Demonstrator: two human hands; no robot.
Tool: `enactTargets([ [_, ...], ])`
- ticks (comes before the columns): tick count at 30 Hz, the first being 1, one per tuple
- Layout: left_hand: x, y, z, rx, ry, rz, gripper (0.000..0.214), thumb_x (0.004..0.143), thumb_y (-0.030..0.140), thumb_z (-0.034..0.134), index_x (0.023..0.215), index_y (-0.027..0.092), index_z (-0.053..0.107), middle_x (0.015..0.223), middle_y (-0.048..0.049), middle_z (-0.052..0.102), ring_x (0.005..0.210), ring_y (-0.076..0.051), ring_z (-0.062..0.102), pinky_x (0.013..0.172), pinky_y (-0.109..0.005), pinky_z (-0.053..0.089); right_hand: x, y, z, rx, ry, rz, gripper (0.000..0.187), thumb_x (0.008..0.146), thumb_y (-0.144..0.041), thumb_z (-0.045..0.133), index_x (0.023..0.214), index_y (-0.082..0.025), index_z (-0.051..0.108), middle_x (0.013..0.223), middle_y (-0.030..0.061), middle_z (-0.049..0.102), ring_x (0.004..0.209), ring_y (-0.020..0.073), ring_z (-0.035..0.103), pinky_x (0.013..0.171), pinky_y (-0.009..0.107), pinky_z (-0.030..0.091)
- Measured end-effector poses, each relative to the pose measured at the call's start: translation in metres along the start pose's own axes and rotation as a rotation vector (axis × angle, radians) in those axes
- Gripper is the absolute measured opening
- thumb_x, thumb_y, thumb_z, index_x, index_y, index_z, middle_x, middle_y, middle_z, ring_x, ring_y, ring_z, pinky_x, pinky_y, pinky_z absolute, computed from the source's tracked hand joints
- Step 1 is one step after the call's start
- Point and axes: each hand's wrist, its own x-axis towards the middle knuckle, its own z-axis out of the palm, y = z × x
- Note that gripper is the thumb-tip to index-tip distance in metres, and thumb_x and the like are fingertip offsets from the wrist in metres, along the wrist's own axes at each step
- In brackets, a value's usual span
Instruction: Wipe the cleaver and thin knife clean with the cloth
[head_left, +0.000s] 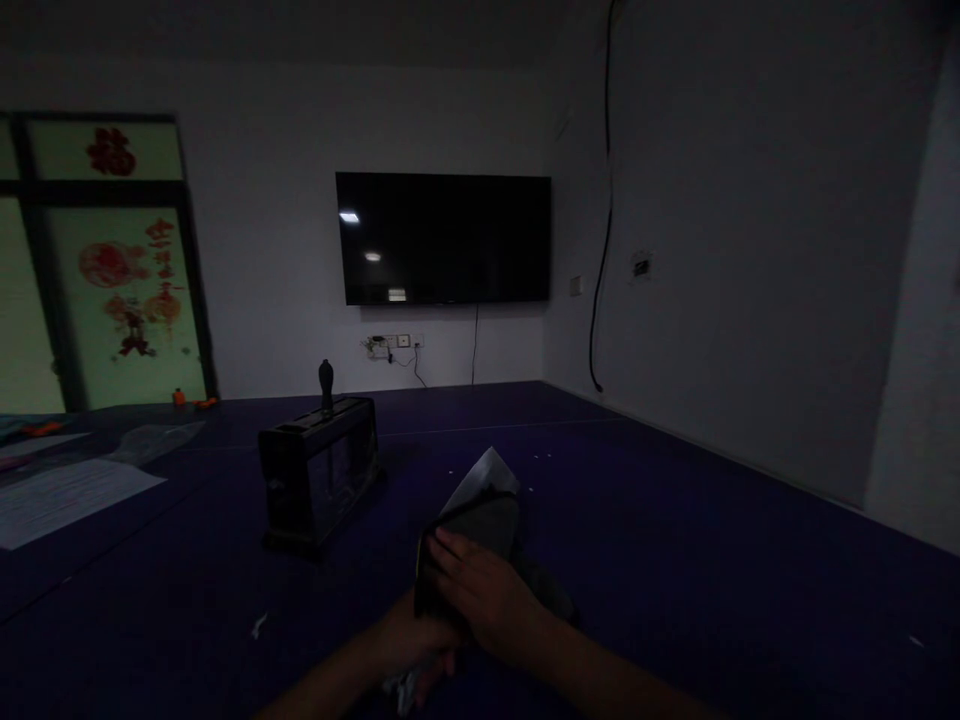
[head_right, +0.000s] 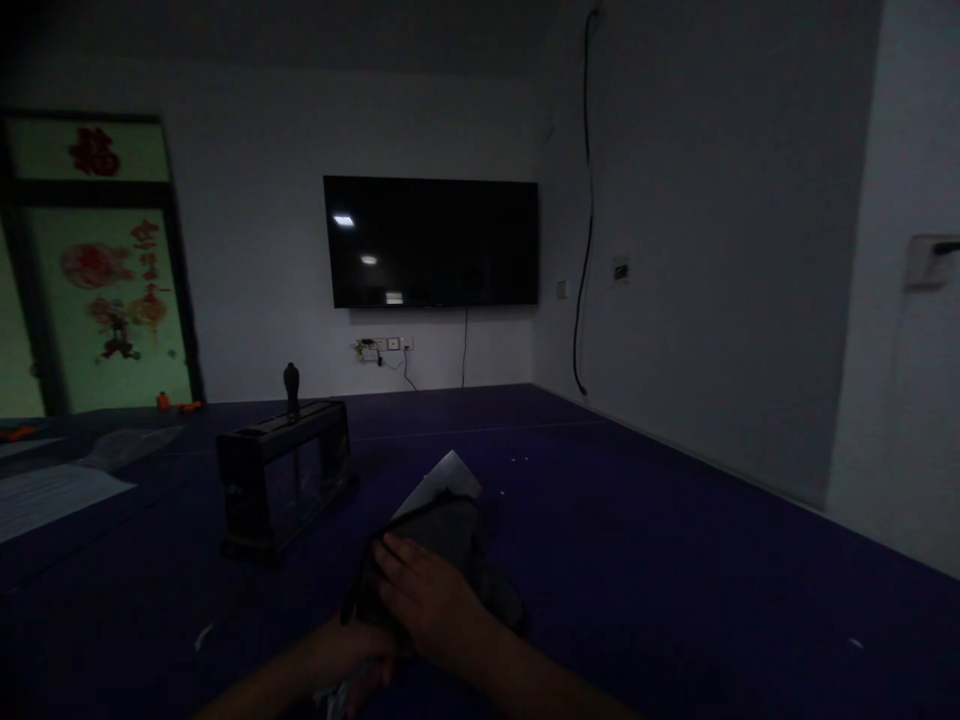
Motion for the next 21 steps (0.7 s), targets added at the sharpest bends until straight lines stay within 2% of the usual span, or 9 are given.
enactTargets([
  [5, -0.007, 0.008, 0.004, 0.096, 0.045, -0.062, 0.025, 0.061, 0.024, 0.052, 0.037, 0.017, 0.046, 0.032, 0.0037, 0.044, 0.025, -0.007, 0.035, 0.030, -0.018, 0.027, 0.001, -0.001, 0.000, -0.029, 0.037, 0.026, 0.038, 0.087, -0.009, 0.033, 0.122, -0.010, 0.047, 0.135, 0.0124, 0.040, 0.132, 0.0199, 0.020, 0.101, 0.038, 0.036],
  [10, -0.006, 0.014, 0.004, -0.014, 0.023, -0.037, 0.014, 0.056, 0.021, 0.058, 0.046, 0.017, 0.049, 0.032, 0.0049, 0.045, 0.024, -0.007, 0.036, 0.029, -0.017, 0.026, 0.001, 0.001, 0.002, -0.051, 0.019, 0.057, 0.044, 0.083, -0.004, 0.033, 0.125, -0.010, 0.044, 0.138, 0.0113, 0.036, 0.132, 0.0187, 0.018, 0.103, 0.037, 0.034],
  [16, 0.000, 0.004, -0.001, -0.159, -0.008, 0.014, 0.014, 0.051, 0.025, 0.061, 0.050, 0.015, 0.052, 0.034, 0.0029, 0.049, 0.023, -0.008, 0.039, 0.026, -0.017, 0.023, -0.001, 0.006, 0.008, -0.025, -0.030, 0.097, 0.050, 0.079, -0.004, 0.038, 0.128, -0.009, 0.040, 0.140, 0.0125, 0.032, 0.133, 0.0202, 0.016, 0.104, 0.039, 0.031],
  [21, 0.005, -0.004, -0.006, -0.211, 0.021, 0.057, 0.022, 0.054, 0.032, 0.058, 0.045, 0.014, 0.050, 0.032, 0.0015, 0.047, 0.023, -0.009, 0.038, 0.027, -0.018, 0.028, -0.001, 0.008, 0.009, 0.036, -0.106, 0.125, 0.059, 0.076, -0.002, 0.041, 0.133, -0.011, 0.034, 0.141, 0.0114, 0.029, 0.133, 0.0194, 0.017, 0.106, 0.038, 0.028],
])
